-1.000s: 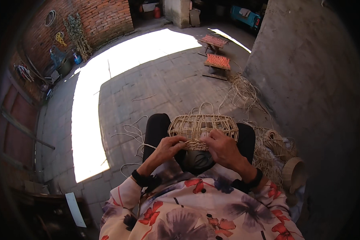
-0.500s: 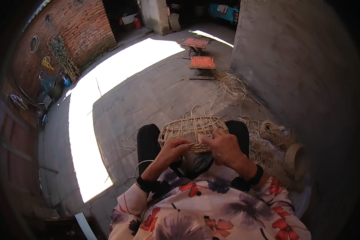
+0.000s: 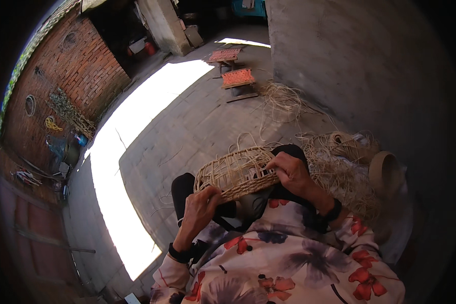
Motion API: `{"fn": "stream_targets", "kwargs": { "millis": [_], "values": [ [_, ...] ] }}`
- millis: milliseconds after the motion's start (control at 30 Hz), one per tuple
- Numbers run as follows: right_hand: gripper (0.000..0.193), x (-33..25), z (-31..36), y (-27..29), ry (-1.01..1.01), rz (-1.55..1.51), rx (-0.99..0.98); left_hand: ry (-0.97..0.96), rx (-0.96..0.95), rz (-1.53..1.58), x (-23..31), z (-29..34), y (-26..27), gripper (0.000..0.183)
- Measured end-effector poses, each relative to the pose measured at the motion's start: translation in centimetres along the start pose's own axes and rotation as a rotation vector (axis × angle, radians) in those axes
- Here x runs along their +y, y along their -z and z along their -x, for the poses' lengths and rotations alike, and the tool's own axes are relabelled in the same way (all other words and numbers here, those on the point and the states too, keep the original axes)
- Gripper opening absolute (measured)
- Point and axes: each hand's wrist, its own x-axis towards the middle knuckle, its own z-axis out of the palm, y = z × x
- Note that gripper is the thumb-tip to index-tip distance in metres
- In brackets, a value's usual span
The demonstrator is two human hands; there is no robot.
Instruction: Weaving a small basket or container using natural fibers.
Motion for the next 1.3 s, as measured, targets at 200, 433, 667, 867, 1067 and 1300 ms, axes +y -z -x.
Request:
{"fn": "stream_targets", "kwargs": {
  "millis": [200, 433, 667, 867, 1067, 1300],
  "values": [
    [0.027, -0.2, 1.0, -2.1, 0.117, 0.058, -0.003, -0.065, -0.032, 0.024, -1.4, 0.2, -0.2, 0.015],
    [0.023, -0.4, -0.2, -3.5, 0.159, 0.045, -0.054, 0.078, -0.135, 0.132, -0.5, 0.5, -0.1, 0.014],
    [0.025, -3.2, -0.9, -4.2, 0.328, 0.164, -0.080, 0.052, -0.053, 0.132, -1.1, 1.2, 0.6, 0.014],
    [0.021, -4.2, -0.9, -4.1, 0.351, 0.224, -0.158, 0.212, 0.026, -0.010, -5.1, 2.8, 4.8, 0.020],
    [0.024, -5.1, -2.1, -5.8, 0.403, 0.093, -0.080, 0.487, 0.071, 0.138, -10.1, 7.1, 7.5, 0.023],
    [0.045, -7.8, -4.1, -5.8, 0.361, -0.018, -0.155, 0.262, 0.042, 0.692, -5.7, 7.3, 9.5, 0.023]
  ]
}}
